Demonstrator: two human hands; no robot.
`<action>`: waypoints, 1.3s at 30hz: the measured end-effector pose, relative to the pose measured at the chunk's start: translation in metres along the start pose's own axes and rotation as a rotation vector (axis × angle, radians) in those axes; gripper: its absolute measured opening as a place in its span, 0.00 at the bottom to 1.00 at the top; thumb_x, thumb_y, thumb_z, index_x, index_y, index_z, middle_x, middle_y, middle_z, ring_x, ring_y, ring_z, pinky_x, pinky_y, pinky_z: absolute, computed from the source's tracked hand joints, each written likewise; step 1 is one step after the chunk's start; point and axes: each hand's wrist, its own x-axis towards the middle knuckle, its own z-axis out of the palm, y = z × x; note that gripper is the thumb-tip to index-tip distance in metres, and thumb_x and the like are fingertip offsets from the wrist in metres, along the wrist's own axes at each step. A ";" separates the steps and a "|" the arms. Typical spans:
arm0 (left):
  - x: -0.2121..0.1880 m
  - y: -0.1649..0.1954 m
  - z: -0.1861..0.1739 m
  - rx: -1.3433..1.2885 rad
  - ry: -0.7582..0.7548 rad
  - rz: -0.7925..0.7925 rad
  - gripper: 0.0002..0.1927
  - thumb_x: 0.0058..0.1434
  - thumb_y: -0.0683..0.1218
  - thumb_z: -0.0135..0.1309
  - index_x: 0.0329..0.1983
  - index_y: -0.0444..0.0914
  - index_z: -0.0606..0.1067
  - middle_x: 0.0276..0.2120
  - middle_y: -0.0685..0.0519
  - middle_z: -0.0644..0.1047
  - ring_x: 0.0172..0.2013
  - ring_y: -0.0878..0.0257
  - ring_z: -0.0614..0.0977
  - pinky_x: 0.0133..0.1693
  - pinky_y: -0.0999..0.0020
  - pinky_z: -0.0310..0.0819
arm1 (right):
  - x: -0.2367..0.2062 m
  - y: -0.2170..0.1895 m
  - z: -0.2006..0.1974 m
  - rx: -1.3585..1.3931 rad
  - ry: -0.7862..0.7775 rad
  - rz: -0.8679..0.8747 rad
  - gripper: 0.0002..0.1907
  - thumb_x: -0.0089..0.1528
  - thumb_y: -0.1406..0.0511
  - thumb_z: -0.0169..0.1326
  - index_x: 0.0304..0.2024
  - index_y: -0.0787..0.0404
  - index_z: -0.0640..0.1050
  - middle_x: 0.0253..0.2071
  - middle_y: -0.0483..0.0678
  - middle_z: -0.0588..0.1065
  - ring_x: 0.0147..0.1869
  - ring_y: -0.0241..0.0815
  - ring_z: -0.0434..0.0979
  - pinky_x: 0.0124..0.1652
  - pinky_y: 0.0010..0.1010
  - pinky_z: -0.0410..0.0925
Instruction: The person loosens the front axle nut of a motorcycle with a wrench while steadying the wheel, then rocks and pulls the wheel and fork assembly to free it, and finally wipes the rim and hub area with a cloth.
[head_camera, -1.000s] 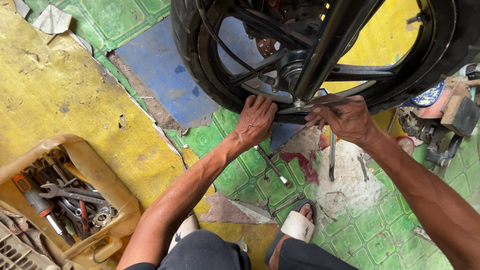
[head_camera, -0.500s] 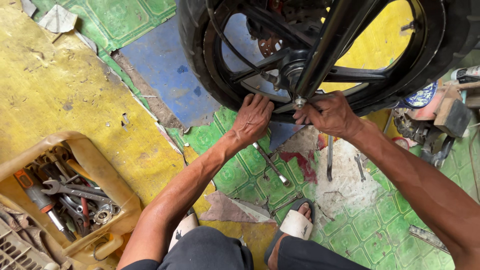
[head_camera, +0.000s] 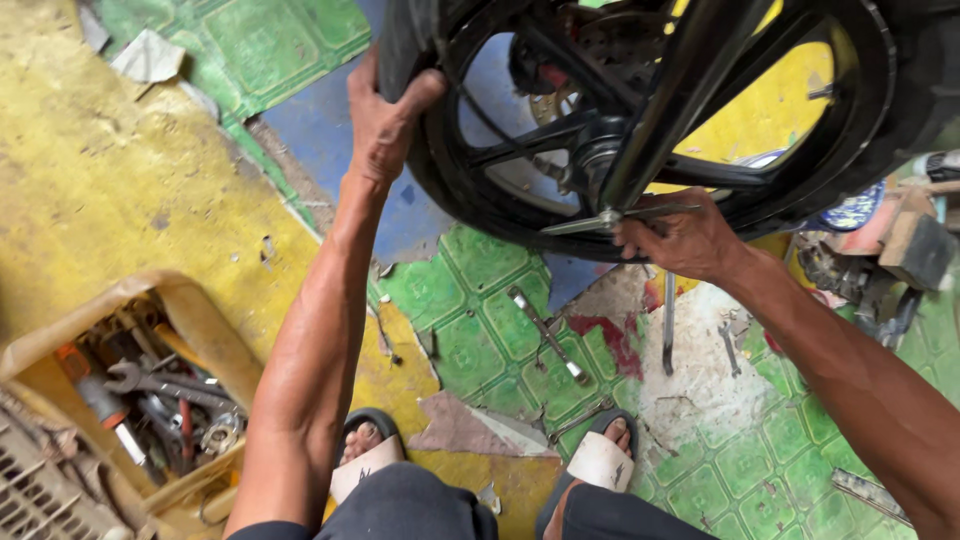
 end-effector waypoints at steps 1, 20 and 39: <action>0.002 -0.003 0.002 -0.060 -0.003 0.019 0.38 0.57 0.59 0.69 0.62 0.30 0.75 0.51 0.46 0.82 0.52 0.57 0.82 0.59 0.61 0.75 | 0.000 0.001 0.001 -0.061 -0.014 -0.104 0.06 0.65 0.73 0.53 0.35 0.69 0.80 0.31 0.53 0.82 0.33 0.40 0.84 0.33 0.28 0.77; -0.006 0.000 0.004 -0.124 -0.002 0.096 0.34 0.59 0.56 0.71 0.60 0.31 0.75 0.50 0.49 0.82 0.51 0.60 0.83 0.59 0.64 0.76 | -0.027 -0.039 -0.001 -0.144 -0.326 -0.081 0.36 0.64 0.49 0.43 0.72 0.54 0.67 0.48 0.49 0.82 0.36 0.43 0.86 0.39 0.33 0.77; -0.018 0.004 0.011 -0.144 0.028 0.095 0.32 0.59 0.58 0.70 0.56 0.32 0.76 0.47 0.50 0.82 0.50 0.60 0.84 0.58 0.63 0.77 | 0.005 -0.083 0.017 0.093 -0.214 1.099 0.18 0.70 0.59 0.45 0.60 0.58 0.72 0.26 0.44 0.70 0.19 0.35 0.54 0.18 0.31 0.48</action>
